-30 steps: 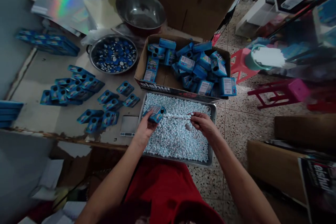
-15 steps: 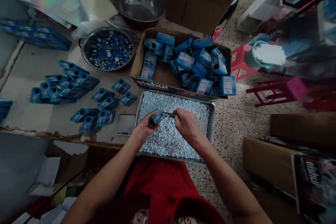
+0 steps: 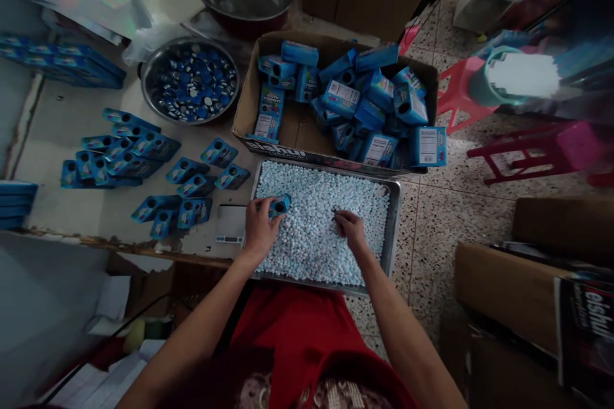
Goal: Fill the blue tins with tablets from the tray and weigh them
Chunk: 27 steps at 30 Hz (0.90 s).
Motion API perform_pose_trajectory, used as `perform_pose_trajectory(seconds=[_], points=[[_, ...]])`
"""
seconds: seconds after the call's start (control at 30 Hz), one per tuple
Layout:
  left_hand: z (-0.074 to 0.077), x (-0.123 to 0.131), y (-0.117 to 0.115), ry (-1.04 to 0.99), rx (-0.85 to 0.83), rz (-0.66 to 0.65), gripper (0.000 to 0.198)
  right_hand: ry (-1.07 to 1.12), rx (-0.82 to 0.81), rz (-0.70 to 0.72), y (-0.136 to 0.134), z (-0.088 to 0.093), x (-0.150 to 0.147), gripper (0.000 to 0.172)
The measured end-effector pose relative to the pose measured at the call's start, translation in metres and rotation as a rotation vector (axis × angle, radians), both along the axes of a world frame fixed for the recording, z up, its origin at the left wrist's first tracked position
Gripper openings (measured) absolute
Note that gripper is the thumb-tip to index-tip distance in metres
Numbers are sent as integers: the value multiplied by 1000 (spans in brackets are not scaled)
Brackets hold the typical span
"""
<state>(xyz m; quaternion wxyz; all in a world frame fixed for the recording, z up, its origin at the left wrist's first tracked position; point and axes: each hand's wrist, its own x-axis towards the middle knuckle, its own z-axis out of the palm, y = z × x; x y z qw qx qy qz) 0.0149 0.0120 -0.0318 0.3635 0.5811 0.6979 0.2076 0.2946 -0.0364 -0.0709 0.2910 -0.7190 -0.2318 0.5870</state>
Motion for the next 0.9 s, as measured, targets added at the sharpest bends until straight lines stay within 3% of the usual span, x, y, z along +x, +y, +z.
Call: perform_pose_trajectory(seconds=[0.07,0.17,0.3,0.47,0.57,0.77,0.9], points=[[0,0,5,-41,63,24,37,45,-7,-57,8,-11,-11,36],[9,-4,9,-51,116,52,41,123,-19,-77,8,-6,1,39],[19,-10,5,118,134,-90,38,255,-10,-34,9,29,22,46],[26,-9,-3,192,159,-149,40,302,72,123,38,76,8,38],[28,-7,-7,202,162,-183,39,137,133,230,54,97,-6,32],[23,-4,-13,163,174,-223,36,-530,447,595,64,140,-34,18],[21,1,-9,91,175,-209,37,-678,504,694,67,164,-52,21]])
